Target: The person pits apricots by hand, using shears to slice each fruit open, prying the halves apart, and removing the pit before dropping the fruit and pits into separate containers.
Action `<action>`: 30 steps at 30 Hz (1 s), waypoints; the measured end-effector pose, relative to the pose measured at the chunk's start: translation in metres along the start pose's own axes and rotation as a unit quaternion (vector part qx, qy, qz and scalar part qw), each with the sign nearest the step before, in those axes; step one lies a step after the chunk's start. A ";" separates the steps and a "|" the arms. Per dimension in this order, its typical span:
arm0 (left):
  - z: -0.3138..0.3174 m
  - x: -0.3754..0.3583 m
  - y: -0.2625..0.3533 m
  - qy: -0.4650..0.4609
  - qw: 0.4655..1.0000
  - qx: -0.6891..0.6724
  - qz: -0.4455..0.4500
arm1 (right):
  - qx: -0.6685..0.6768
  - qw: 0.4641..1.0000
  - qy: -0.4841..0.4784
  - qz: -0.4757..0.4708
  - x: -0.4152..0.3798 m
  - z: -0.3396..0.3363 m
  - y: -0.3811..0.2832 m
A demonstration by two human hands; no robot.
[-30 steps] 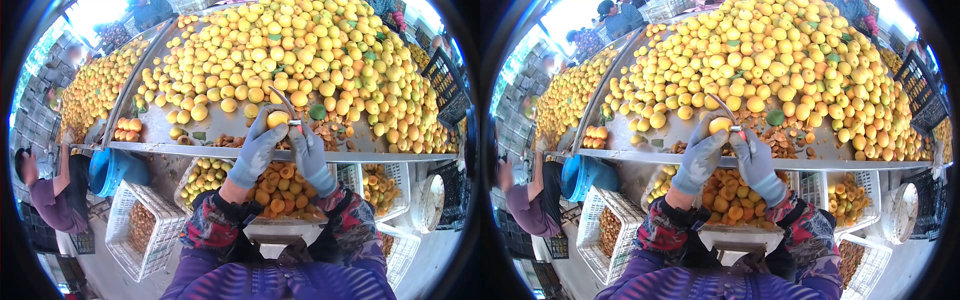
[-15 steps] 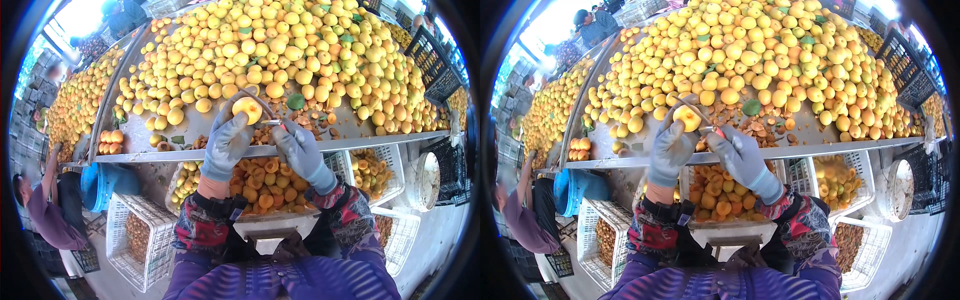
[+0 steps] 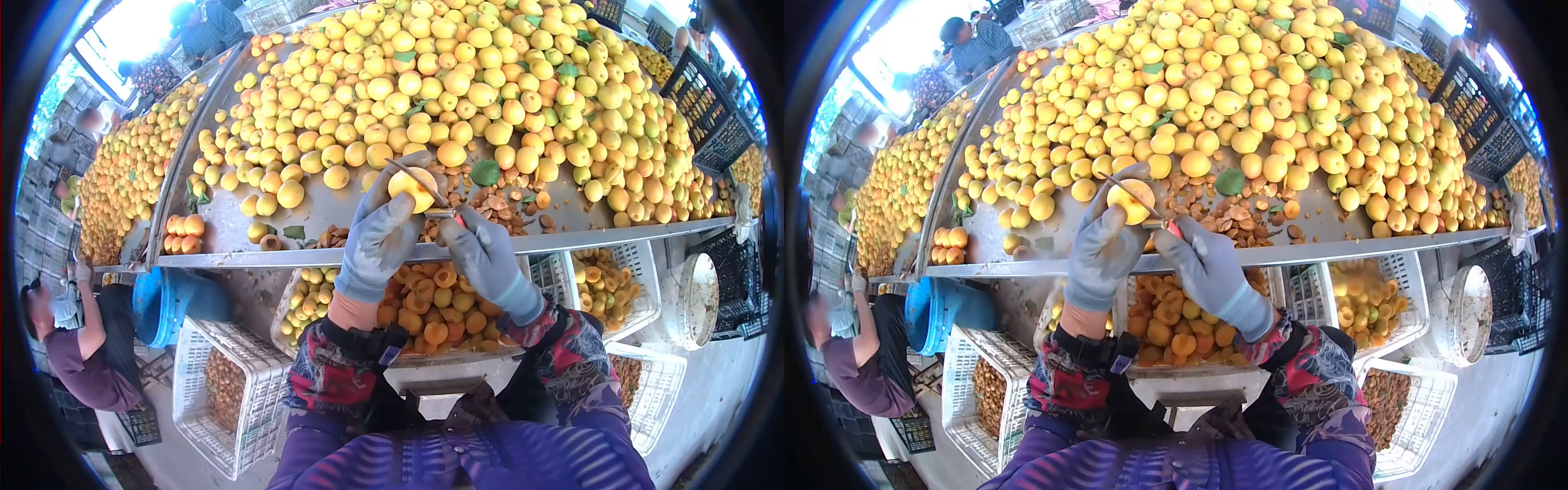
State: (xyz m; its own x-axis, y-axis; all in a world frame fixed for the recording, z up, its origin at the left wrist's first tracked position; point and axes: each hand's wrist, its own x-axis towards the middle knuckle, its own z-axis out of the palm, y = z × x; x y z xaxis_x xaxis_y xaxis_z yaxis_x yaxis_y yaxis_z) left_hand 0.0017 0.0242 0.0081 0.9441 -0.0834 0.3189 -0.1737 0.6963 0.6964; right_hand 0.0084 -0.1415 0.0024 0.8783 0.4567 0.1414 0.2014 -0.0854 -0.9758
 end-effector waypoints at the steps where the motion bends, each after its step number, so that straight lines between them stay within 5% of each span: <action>1: 0.002 -0.001 0.001 -0.006 1.000 -0.014 -0.004 | 0.014 1.000 -0.004 0.002 0.000 -0.002 -0.003; 12: 0.004 -0.002 0.002 0.001 1.000 -0.005 -0.006 | 0.052 0.998 -0.026 0.035 -0.002 -0.003 -0.001; 19: -0.003 -0.001 -0.003 0.004 1.000 0.008 0.005 | 0.078 0.995 -0.005 -0.056 -0.002 0.003 0.003; 22: 0.004 -0.004 -0.002 0.018 0.999 0.031 -0.001 | -0.014 0.995 0.039 -0.087 -0.004 0.013 0.013; 30: 0.006 0.002 -0.002 0.036 0.998 0.050 0.014 | -0.001 0.999 0.022 -0.039 0.003 0.009 0.007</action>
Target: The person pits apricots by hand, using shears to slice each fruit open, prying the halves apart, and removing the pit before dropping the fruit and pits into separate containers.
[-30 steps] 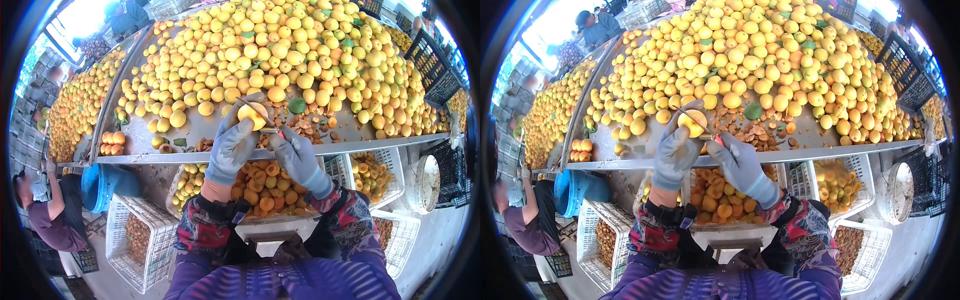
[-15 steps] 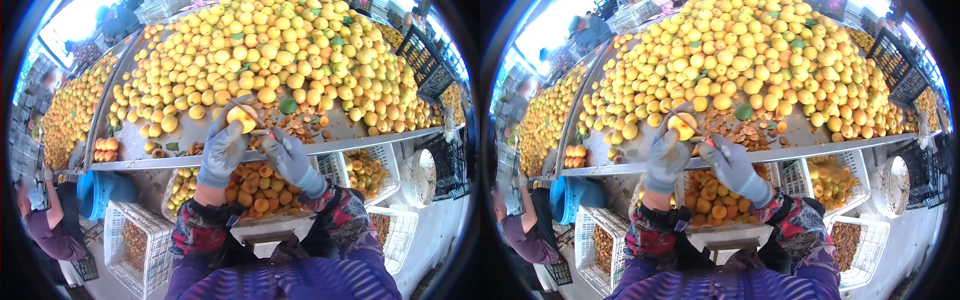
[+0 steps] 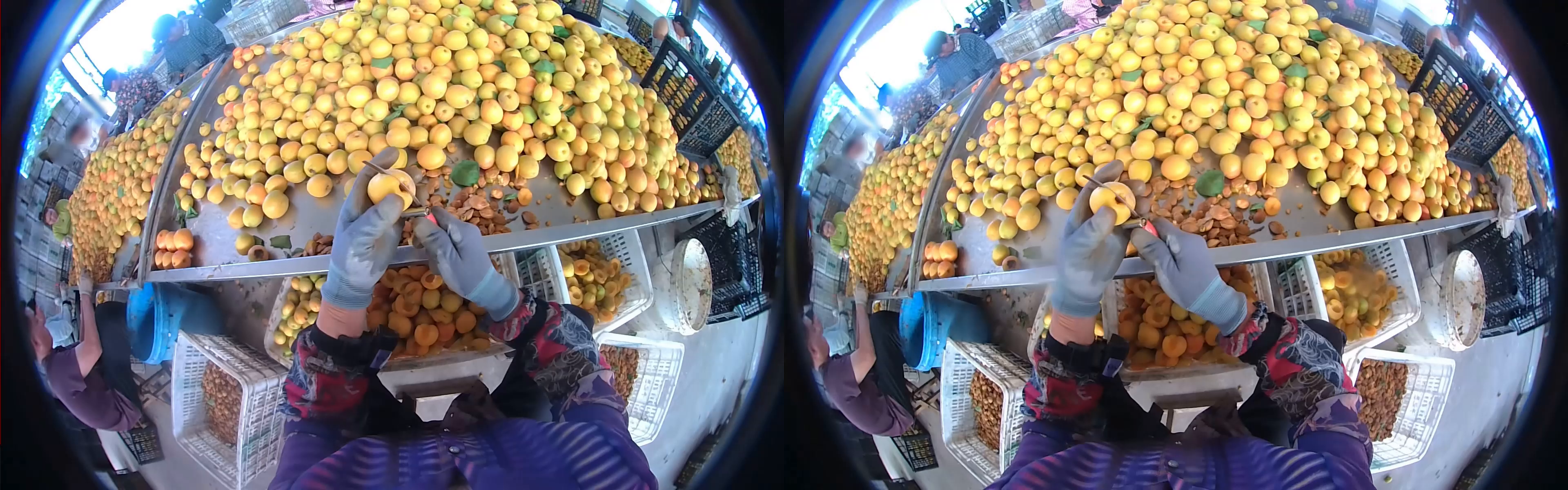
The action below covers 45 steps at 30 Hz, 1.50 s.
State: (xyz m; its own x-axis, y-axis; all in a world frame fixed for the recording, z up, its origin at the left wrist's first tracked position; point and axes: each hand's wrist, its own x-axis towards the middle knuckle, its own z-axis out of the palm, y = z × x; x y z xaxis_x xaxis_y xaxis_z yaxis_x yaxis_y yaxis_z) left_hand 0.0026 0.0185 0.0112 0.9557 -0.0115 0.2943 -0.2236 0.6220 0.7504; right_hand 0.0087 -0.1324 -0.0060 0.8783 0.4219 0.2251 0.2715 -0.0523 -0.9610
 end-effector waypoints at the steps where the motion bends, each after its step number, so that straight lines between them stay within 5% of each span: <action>1: 0.003 0.000 -0.001 0.029 0.999 0.017 0.008 | 0.001 1.000 -0.001 -0.001 0.001 0.000 0.001; 5: -0.005 0.000 -0.007 0.074 0.972 0.206 0.082 | -0.080 0.995 0.042 -0.032 0.002 0.004 0.007; 8: 0.006 -0.003 -0.009 0.108 0.994 0.023 0.018 | -0.081 0.995 0.055 -0.033 -0.003 0.011 0.006; 14: 0.000 -0.003 -0.013 0.169 0.983 -0.031 -0.056 | -0.127 0.989 0.063 -0.043 -0.003 0.010 0.009; 18: 0.009 -0.002 -0.008 0.121 0.992 0.023 0.017 | -0.150 0.984 0.074 -0.058 -0.002 0.006 0.012; 21: 0.011 0.000 -0.009 0.168 0.975 0.124 0.073 | -0.189 0.977 0.079 -0.056 0.000 0.009 0.009; 27: -0.006 -0.002 -0.005 0.144 0.988 0.016 -0.054 | -0.236 0.965 0.079 -0.077 -0.001 0.009 0.013; 33: 0.013 0.004 -0.009 0.216 0.972 0.080 0.047 | -0.215 0.970 0.088 -0.077 -0.001 0.008 0.016; 36: 0.000 -0.001 -0.001 0.193 0.969 0.152 -0.006 | -0.234 0.966 0.082 -0.078 -0.001 0.007 0.018; 40: -0.024 -0.002 -0.007 0.110 0.991 0.049 -0.060 | -0.225 0.968 0.079 -0.081 -0.003 0.009 0.018; 45: 0.006 0.004 -0.007 0.209 0.977 0.035 0.029 | -0.252 0.960 0.088 -0.082 -0.001 0.005 0.016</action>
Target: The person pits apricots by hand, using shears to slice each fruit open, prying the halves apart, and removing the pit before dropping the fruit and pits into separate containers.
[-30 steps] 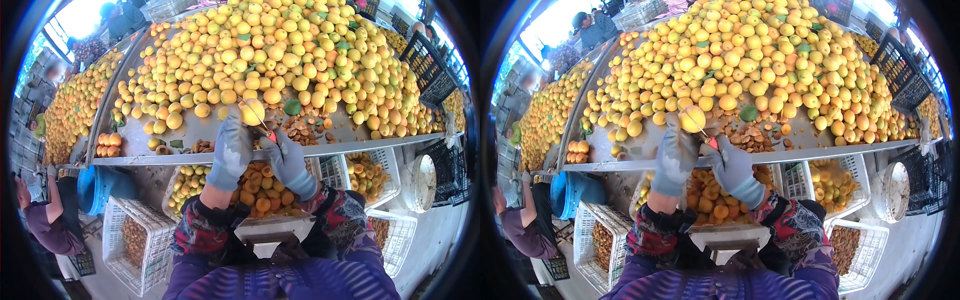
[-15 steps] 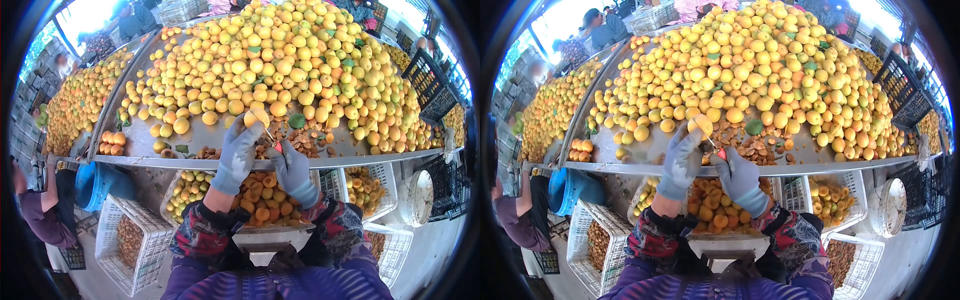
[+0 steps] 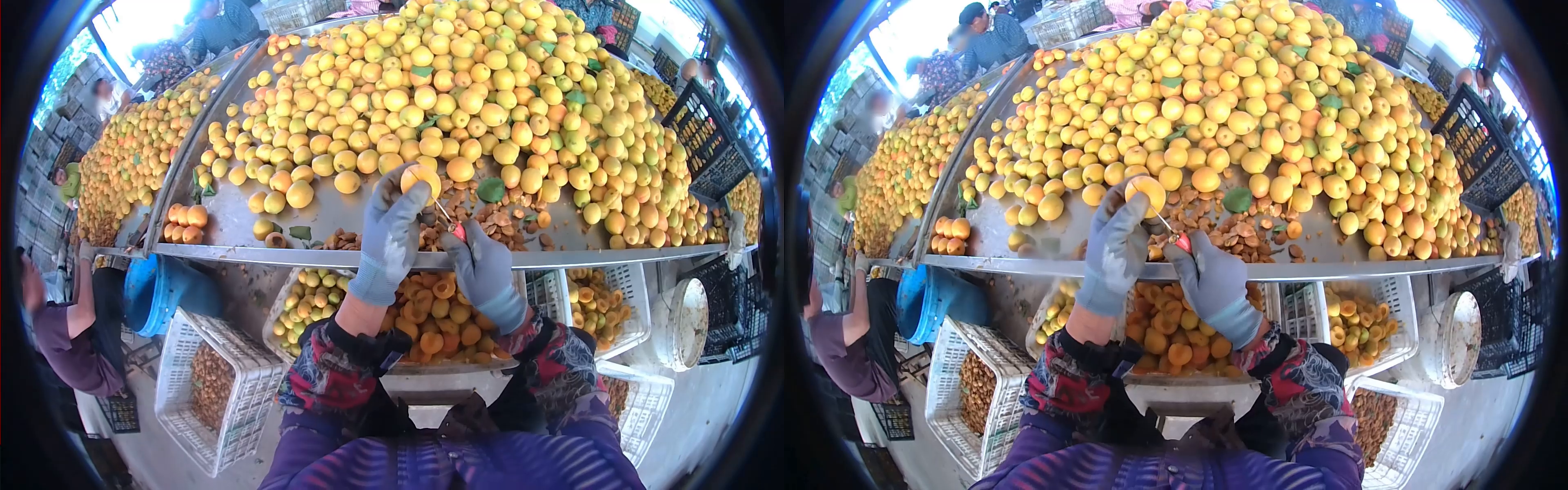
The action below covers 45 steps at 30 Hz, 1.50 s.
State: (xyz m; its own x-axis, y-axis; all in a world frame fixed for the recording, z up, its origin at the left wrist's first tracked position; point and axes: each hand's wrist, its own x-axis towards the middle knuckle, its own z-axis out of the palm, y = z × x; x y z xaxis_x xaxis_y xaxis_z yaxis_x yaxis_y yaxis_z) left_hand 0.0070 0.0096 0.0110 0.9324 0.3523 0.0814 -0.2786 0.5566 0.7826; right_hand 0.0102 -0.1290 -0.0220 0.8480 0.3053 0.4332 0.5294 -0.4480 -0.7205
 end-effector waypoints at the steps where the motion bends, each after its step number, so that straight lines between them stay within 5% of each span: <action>1: -0.006 0.002 0.002 -0.045 0.999 -0.026 -0.007 | -0.015 1.000 -0.002 -0.010 0.000 -0.001 0.000; 4: -0.031 0.008 0.007 -0.149 0.982 -0.003 -0.116 | 0.004 1.000 -0.014 -0.003 -0.001 0.000 -0.002; 6: -0.012 0.003 0.004 -0.099 0.988 -0.009 -0.117 | 0.003 1.000 -0.013 0.007 -0.001 -0.002 -0.002; 8: 0.004 0.003 0.003 0.018 0.999 -0.028 -0.023 | 0.003 1.000 -0.013 0.017 -0.001 -0.001 -0.001; 12: -0.006 -0.001 0.007 -0.036 0.999 0.005 -0.028 | -0.007 1.000 -0.010 0.002 -0.002 -0.001 0.000; 15: -0.008 -0.001 0.008 -0.063 0.991 -0.033 -0.117 | -0.018 1.000 -0.005 0.000 0.000 -0.004 0.000; 20: -0.003 0.001 0.004 -0.028 0.995 0.099 0.001 | 0.013 1.000 -0.008 0.021 -0.003 -0.004 0.000; 26: -0.019 0.007 0.013 0.015 0.996 0.032 -0.081 | 0.045 0.997 -0.064 0.020 -0.005 -0.014 0.001; 28: -0.016 0.007 0.015 0.018 0.996 0.051 -0.068 | 0.291 0.949 -0.076 0.100 -0.005 -0.016 0.002; 32: -0.002 -0.008 0.011 -0.095 0.981 0.172 0.007 | 0.426 0.879 -0.079 0.200 0.017 -0.044 -0.014; 34: 0.000 -0.012 -0.001 -0.158 0.968 0.194 0.006 | 0.411 0.903 -0.047 0.113 0.022 -0.034 -0.010; 36: -0.005 -0.012 -0.024 -0.175 0.877 0.369 0.252 | 0.354 0.934 -0.020 0.039 0.023 -0.025 -0.003; 38: 0.002 -0.022 -0.015 -0.186 0.883 0.374 0.212 | 0.436 0.894 -0.053 0.086 0.020 -0.026 -0.003; 40: 0.004 -0.026 -0.015 -0.174 0.938 0.291 0.079 | 0.418 0.903 -0.037 0.094 0.019 -0.028 -0.009; 45: 0.001 -0.038 -0.018 -0.139 0.971 0.195 -0.010 | 0.309 0.949 -0.021 0.053 0.012 -0.030 -0.004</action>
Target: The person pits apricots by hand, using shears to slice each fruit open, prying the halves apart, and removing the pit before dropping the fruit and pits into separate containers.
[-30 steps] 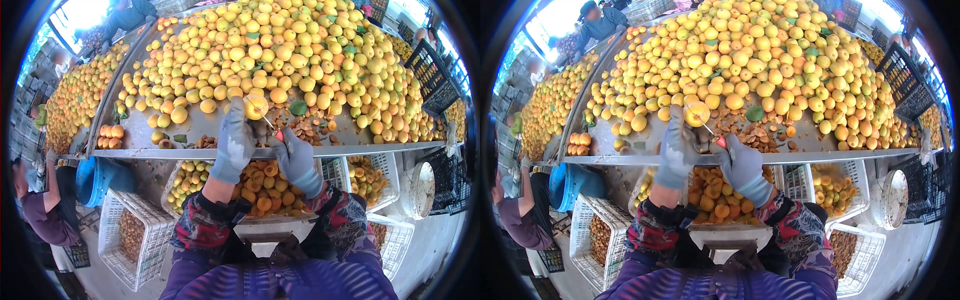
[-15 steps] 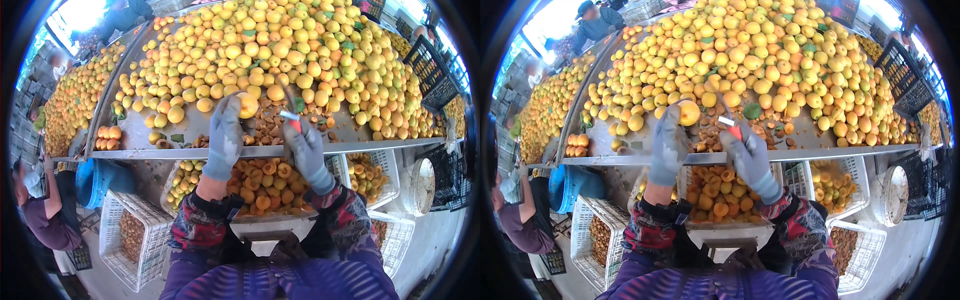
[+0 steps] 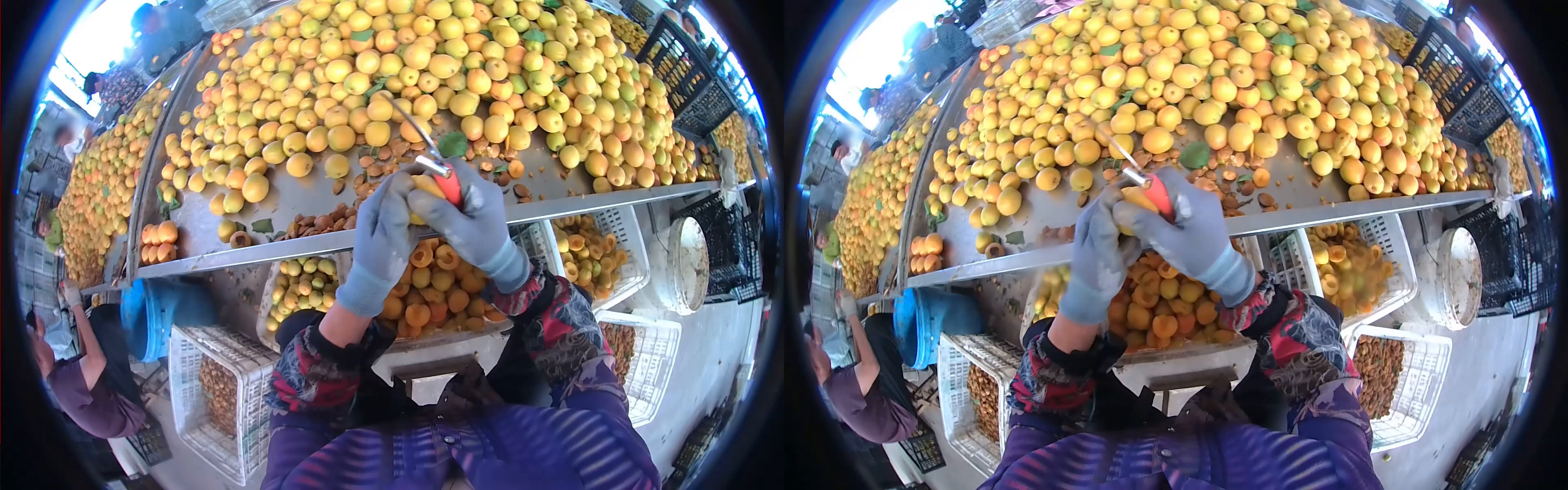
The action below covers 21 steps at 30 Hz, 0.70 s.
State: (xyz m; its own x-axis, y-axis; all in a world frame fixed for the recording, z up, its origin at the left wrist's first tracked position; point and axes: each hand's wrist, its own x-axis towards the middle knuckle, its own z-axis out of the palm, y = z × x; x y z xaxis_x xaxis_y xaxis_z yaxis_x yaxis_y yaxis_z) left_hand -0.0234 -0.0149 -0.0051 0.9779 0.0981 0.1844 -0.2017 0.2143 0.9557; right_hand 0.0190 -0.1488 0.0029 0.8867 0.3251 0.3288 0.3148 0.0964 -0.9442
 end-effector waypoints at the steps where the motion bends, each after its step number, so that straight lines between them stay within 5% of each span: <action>1: 0.002 -0.003 -0.002 0.012 0.999 -0.026 -0.038 | -0.008 1.000 0.009 0.001 -0.001 -0.001 0.005; 5: 0.002 0.001 0.002 0.006 0.975 -0.065 -0.212 | -0.164 0.985 -0.033 -0.051 -0.005 -0.007 0.001; 7: 0.012 0.003 0.021 0.128 0.939 -0.137 -0.289 | -0.172 0.977 -0.049 -0.115 -0.007 -0.006 -0.008; 8: 0.001 0.005 0.017 0.115 0.940 -0.136 -0.290 | -0.145 0.987 -0.043 -0.056 -0.007 -0.006 -0.008; 9: -0.015 0.007 0.008 -0.027 0.932 -0.252 -0.259 | -0.148 0.987 -0.033 -0.057 -0.004 -0.006 -0.003; 10: -0.015 0.010 0.012 -0.163 0.891 -0.362 -0.221 | 0.052 0.998 -0.017 0.026 0.002 -0.006 -0.004; 11: -0.008 0.008 0.013 -0.163 0.891 -0.361 -0.222 | 0.253 0.962 -0.005 0.107 0.007 -0.006 -0.007; 13: 0.006 0.001 0.021 -0.050 0.986 -0.092 -0.132 | 0.256 0.949 -0.010 0.183 0.001 -0.025 -0.011; 15: 0.000 0.001 0.011 -0.093 0.995 0.042 -0.002 | 0.226 0.959 0.003 0.172 0.002 -0.030 -0.010; 17: -0.002 0.006 0.001 -0.066 0.993 -0.023 -0.090 | 0.213 0.956 -0.013 0.200 0.002 -0.033 -0.008; 21: -0.002 0.008 0.001 -0.037 0.992 -0.083 -0.087 | 0.213 0.959 -0.021 0.188 0.001 -0.016 -0.004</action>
State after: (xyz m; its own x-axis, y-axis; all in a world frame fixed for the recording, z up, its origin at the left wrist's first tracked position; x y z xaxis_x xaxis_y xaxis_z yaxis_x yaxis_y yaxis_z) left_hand -0.0162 -0.0117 -0.0030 0.9988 -0.0246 0.0426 -0.0301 0.3793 0.9248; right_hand 0.0243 -0.1641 0.0077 0.8930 0.4490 -0.0292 -0.1996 0.3371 -0.9201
